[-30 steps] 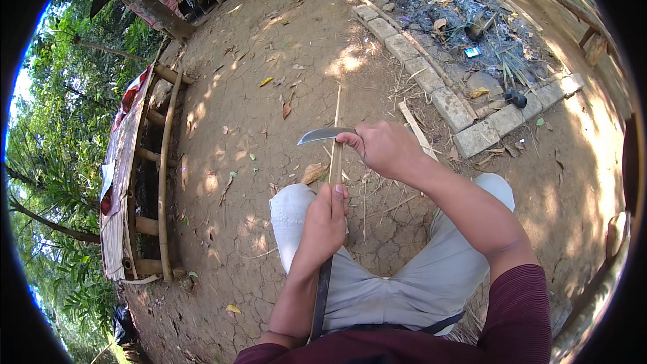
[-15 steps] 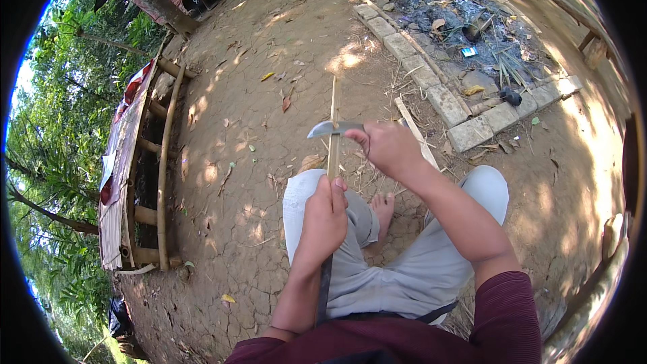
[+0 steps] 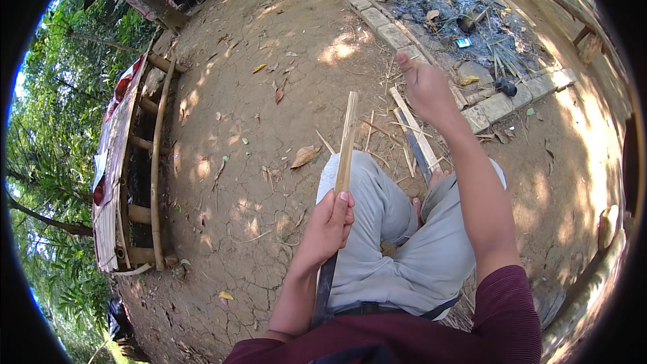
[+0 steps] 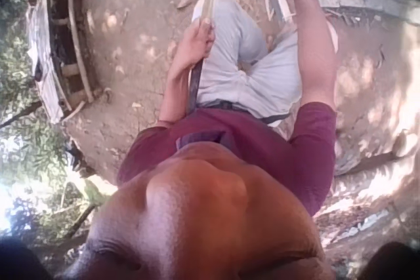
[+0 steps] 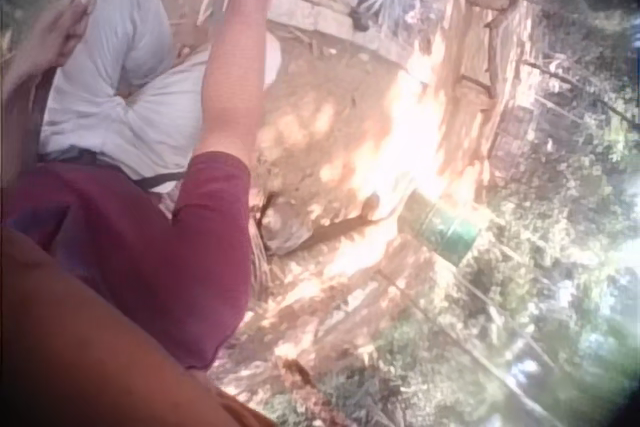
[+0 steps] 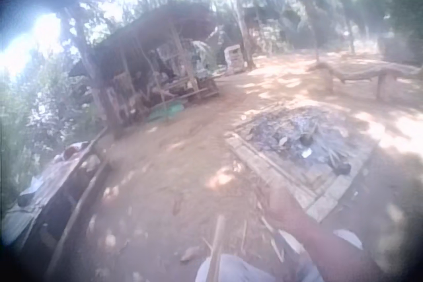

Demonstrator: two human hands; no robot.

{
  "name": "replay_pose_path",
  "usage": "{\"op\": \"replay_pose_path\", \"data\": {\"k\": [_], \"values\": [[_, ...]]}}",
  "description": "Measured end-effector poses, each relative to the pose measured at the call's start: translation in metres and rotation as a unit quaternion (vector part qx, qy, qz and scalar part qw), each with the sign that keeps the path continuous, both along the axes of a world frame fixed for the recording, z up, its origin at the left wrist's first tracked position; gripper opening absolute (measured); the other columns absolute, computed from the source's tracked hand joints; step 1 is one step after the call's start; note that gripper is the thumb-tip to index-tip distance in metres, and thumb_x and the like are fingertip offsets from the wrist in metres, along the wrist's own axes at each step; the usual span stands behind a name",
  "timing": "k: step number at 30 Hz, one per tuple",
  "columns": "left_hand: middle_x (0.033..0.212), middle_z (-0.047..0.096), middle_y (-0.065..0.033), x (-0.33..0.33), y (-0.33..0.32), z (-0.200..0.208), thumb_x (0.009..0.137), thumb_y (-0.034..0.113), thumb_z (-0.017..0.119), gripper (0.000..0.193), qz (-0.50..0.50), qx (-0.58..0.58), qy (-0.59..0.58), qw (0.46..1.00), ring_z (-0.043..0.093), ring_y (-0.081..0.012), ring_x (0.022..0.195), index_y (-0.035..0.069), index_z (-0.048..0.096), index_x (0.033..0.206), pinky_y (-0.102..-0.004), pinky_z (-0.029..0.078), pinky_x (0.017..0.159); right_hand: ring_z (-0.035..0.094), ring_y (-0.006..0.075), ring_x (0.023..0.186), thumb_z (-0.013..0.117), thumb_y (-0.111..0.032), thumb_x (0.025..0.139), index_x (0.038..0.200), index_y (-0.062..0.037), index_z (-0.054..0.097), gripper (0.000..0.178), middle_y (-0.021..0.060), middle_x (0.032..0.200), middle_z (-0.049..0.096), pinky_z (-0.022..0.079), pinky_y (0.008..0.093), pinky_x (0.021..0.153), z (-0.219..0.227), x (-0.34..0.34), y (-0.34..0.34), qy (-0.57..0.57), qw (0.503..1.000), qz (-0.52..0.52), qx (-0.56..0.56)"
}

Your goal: The person shaves strips of wood from a long branch using a knife, alternating between different wood pieces and checking the thickness of the shavings.

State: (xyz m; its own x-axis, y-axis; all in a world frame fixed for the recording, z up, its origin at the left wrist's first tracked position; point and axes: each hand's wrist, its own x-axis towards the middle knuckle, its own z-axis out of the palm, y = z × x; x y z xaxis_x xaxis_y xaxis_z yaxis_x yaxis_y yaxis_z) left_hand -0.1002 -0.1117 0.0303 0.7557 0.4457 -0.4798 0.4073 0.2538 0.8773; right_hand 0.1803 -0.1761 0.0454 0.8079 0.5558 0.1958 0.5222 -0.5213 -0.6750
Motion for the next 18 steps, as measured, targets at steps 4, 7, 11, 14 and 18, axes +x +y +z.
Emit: {"op": "replay_pose_path", "data": {"k": [4, 7, 11, 14, 18], "values": [[0.067, 0.037, 0.0036, 0.005, 0.012, 0.002, 0.108, 0.031, 0.036, 0.027, -0.024, -0.101, -0.038, 0.994, 0.028, -0.0032, 0.044, 0.008, 0.046, 0.096, -0.0217, 0.023, 0.037, 0.064, 0.0417, 0.064, 0.039, -0.063, 0.096, 0.075, -0.0031, 0.065, 0.069, 0.0214, 0.063, 0.062, 0.05, 0.05, 0.06, -0.017, -0.082, -0.018, -0.03, 0.989, 0.136, -0.049], [0.067, 0.037, 0.0039, 0.01, 0.011, 0.008, 0.108, 0.031, 0.036, 0.027, -0.035, -0.056, -0.044, 0.997, 0.028, -0.0027, 0.045, 0.008, 0.045, 0.096, -0.0218, 0.023, 0.037, 0.065, 0.039, 0.061, 0.045, -0.061, 0.095, 0.075, -0.0044, 0.066, 0.063, 0.0194, 0.062, 0.063, 0.05, 0.0487, 0.054, -0.01, -0.106, -0.022, -0.071, 0.981, 0.149, -0.1], [0.066, 0.036, 0.0047, 0.013, 0.005, 0.01, 0.108, 0.032, 0.036, 0.027, -0.043, -0.006, -0.046, 0.998, 0.027, -0.0023, 0.045, 0.009, 0.045, 0.096, -0.0217, 0.023, 0.037, 0.065, 0.0379, 0.06, 0.046, -0.061, 0.094, 0.074, -0.0054, 0.064, 0.062, 0.0184, 0.062, 0.063, 0.051, 0.048, 0.053, -0.011, -0.092, -0.023, -0.125, 0.978, 0.141, -0.09], [0.065, 0.035, 0.0051, 0.014, 0.006, 0.005, 0.108, 0.031, 0.036, 0.027, -0.043, -0.01, -0.047, 0.998, 0.027, -0.0024, 0.045, 0.009, 0.045, 0.095, -0.0216, 0.022, 0.038, 0.065, 0.0367, 0.057, 0.046, -0.062, 0.093, 0.072, -0.0058, 0.062, 0.062, 0.0168, 0.06, 0.063, 0.051, 0.0464, 0.05, -0.031, -0.076, -0.022, -0.165, 0.973, 0.134, -0.093], [0.065, 0.034, 0.0055, 0.012, 0.014, 0.004, 0.108, 0.031, 0.037, 0.026, -0.016, -0.02, -0.041, 0.999, 0.026, -0.0023, 0.046, 0.01, 0.045, 0.095, -0.0215, 0.021, 0.038, 0.065, 0.0365, 0.054, 0.046, -0.061, 0.094, 0.072, -0.0057, 0.061, 0.062, 0.0159, 0.058, 0.063, 0.05, 0.0459, 0.047, -0.043, -0.054, -0.004, -0.218, 0.966, 0.102, -0.098]]}}
